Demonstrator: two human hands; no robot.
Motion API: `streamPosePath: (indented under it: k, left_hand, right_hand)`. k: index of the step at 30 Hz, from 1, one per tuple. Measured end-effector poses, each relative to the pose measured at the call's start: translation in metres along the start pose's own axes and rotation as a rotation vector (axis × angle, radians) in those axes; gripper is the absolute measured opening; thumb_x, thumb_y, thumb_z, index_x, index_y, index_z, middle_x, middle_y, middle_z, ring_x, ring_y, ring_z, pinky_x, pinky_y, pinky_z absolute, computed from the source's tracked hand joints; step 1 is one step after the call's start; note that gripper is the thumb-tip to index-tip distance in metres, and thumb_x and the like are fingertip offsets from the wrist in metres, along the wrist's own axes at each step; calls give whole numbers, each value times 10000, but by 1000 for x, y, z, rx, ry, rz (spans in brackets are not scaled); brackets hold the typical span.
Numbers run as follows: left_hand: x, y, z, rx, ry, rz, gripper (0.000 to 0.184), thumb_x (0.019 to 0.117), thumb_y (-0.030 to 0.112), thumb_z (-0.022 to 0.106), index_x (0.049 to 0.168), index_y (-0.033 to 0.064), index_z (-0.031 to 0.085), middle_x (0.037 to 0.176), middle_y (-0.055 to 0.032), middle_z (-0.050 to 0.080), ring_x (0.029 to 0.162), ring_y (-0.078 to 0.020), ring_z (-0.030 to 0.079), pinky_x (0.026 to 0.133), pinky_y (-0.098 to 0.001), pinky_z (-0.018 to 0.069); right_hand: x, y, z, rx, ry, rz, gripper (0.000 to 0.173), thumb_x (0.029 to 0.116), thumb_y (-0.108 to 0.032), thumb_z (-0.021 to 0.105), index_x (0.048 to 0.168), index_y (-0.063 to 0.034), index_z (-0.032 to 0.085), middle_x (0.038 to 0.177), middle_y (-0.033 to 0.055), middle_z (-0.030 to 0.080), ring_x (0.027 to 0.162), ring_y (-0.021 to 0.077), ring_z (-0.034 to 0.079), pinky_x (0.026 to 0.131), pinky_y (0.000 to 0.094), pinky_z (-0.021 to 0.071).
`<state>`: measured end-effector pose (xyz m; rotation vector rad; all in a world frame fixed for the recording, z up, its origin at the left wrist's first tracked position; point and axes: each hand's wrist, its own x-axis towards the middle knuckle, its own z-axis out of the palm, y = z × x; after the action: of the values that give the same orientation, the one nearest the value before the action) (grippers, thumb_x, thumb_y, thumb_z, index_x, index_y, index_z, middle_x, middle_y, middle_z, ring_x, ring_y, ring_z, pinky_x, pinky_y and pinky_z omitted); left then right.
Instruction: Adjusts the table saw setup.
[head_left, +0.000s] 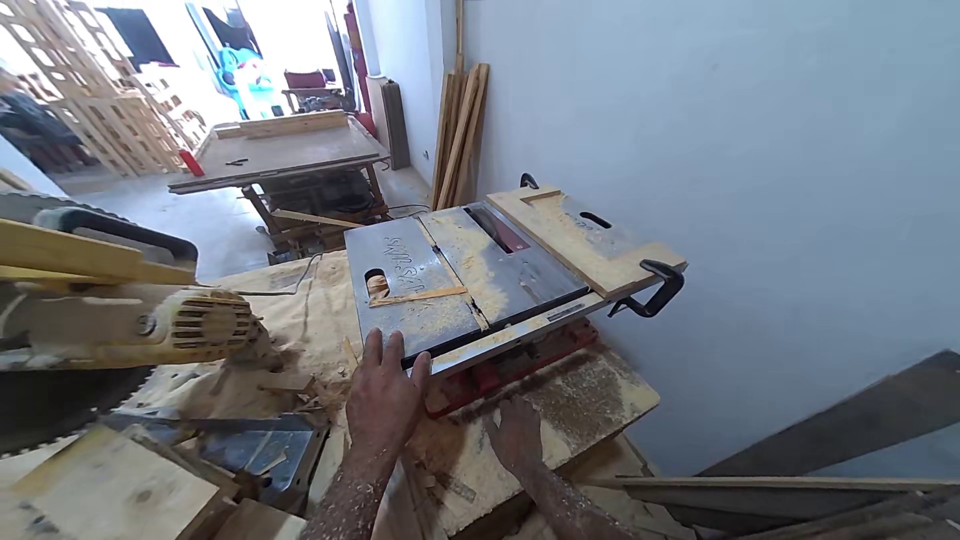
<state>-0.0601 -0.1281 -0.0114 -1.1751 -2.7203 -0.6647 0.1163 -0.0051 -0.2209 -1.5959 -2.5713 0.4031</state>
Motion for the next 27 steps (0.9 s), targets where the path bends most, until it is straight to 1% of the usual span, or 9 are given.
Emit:
streamPosePath:
  k: [3,6,10,13,17,20,23,25,27]
  left_hand:
    - [1,0,2,-3,20,0,633,1004,601,433,1440,169,589,1612,-121,406,1212,-383,626,918,-568,545]
    - [0,0,0,-18,-7,-6,632,1009,591,427,1459,172,570,1626,-124,383,1255,-396,600,938,-596,533]
    - [0,0,1,-37,16,-5,612,1005,577,436,1452,184,576,1616,-122,397,1256,-390,603,927,-618,531]
    - [-1,2,2,-59,28,-11,604,1012,560,426,1456,178,574,1621,-116,393,1305,-392,568,965,-629,505]
    - [-2,4,4,-45,62,6,581,1016,517,390,1444,175,585,1604,-114,423,1322,-391,560,953,-648,501]
    - [-2,5,3,-50,52,6,581,1019,502,379,1456,169,569,1606,-129,408,1373,-396,509,990,-668,472]
    - [-2,5,4,-59,76,9,602,1001,515,361,1449,175,577,1600,-125,422,1404,-389,481,1014,-674,450]
    - [-2,4,5,-58,71,7,623,999,534,348,1456,174,570,1607,-116,413,1439,-365,445,1064,-661,422]
    - [-1,3,5,-54,63,-4,633,995,544,345,1457,171,566,1614,-110,403,1465,-349,412,1102,-648,392]
  right_hand:
    - [0,1,0,1,6,-5,594,932,-619,504,1240,-150,697,1375,102,611,1305,311,547,1078,538,429]
    - [-1,1,-4,49,-17,-11,581,942,-590,516,1254,-133,693,1387,128,601,1319,328,535,1093,560,418]
    - [-1,3,-7,60,-38,-14,582,944,-582,517,1273,-131,684,1399,129,598,1337,334,526,1103,565,410]
    - [0,5,-6,85,-32,-8,576,928,-589,528,1258,-147,691,1370,116,615,1324,326,535,1097,561,415]
    - [2,14,-17,180,-113,-7,581,912,-589,549,1283,-163,683,1388,104,606,1329,320,529,1112,563,403]
    - [6,25,-35,232,-228,-78,605,925,-598,540,1327,-162,658,1424,121,582,1360,333,507,1119,576,401]
    - [12,39,-49,262,-332,-177,625,940,-612,524,1367,-167,627,1445,113,573,1381,321,496,1135,570,398]
    - [18,52,-53,285,-357,-240,619,947,-617,527,1367,-173,626,1441,98,581,1379,305,505,1146,551,401]
    - [23,65,-46,307,-340,-312,590,964,-606,521,1338,-167,648,1417,87,600,1362,290,521,1153,527,405]
